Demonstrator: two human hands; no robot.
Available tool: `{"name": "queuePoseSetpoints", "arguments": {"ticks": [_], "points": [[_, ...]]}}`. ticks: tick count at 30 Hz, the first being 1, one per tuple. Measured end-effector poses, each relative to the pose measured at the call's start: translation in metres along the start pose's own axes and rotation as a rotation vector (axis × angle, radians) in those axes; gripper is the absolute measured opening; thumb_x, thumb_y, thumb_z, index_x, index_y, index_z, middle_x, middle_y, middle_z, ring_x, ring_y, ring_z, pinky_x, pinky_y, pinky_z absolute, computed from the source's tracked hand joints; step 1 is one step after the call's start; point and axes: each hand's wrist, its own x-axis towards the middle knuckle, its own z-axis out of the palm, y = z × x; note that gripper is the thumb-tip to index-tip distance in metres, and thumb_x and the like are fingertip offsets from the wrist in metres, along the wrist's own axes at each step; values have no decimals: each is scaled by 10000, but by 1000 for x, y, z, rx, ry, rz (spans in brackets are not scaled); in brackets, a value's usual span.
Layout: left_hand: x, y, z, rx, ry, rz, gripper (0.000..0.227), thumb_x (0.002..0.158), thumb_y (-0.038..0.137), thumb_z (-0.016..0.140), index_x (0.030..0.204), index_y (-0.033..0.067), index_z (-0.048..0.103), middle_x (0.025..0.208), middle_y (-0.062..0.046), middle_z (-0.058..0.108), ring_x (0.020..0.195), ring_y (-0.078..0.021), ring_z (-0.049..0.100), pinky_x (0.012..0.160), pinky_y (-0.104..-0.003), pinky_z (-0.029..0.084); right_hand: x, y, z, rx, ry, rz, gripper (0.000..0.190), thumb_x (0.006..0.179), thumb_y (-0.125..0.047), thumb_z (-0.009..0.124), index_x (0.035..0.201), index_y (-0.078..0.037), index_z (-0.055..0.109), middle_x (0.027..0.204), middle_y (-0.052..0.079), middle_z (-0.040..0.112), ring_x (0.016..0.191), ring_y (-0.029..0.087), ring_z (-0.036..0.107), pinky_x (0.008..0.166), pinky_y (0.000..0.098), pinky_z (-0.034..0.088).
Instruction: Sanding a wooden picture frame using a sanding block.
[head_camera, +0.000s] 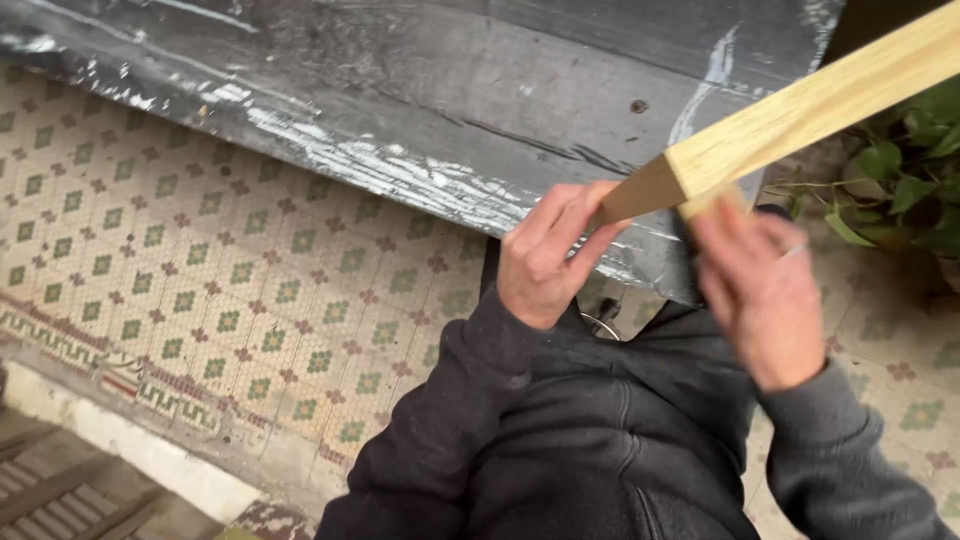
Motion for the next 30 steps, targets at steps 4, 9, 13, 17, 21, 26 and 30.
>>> {"name": "queuePoseSetpoints", "arguments": {"ticks": [4,9,13,17,21,26,30], "points": [[-4,-4,3,-20,-13,13,357,984,90,775,1308,76,626,1120,-61,677,956,-219,734,758,-317,608,16,-25,-1,-74,107,177,548,938,11,707,1466,-108,622,1503,117,624,1245,397,559,1069,444,480],[-1,-4,1,10,14,24,365,969,99,772,1300,55,627,1101,-73,670,930,-231,732,780,-342,606,1,-6,-2,33,13,19,565,789,-33,731,1339,-130,653,1428,127,625,1169,379,568,1026,453,477],[0,-3,1,4,13,28,358,957,95,781,1282,47,639,1068,-77,672,886,-240,726,746,-351,592,19,-15,1,-72,146,188,586,892,11,696,1460,-118,630,1485,131,606,1218,406,544,1073,440,477],[0,-2,0,4,21,18,350,957,86,770,1280,45,641,1086,-86,683,899,-250,728,755,-350,594,-2,-11,5,63,54,-5,627,736,-39,725,1354,-112,641,1392,153,638,1166,416,554,1002,461,472],[-2,-11,1,11,-1,42,385,943,80,760,1301,13,635,1079,-110,678,913,-259,723,759,-352,589,15,17,-7,-49,99,151,567,815,-30,718,1369,-109,625,1450,137,625,1153,378,563,1025,460,475],[-1,-5,4,3,-30,10,317,934,56,770,1231,9,670,1061,-116,687,911,-262,728,756,-356,584,7,-16,4,70,136,29,574,784,-60,726,1351,-65,635,1378,158,643,1135,373,606,982,469,476],[-3,-2,-5,31,-29,-46,272,939,29,775,1194,5,684,1045,-122,674,901,-261,728,757,-361,579,6,10,-12,97,5,116,608,763,-39,724,1355,-159,654,1291,58,672,1079,300,636,1021,452,496]]}}
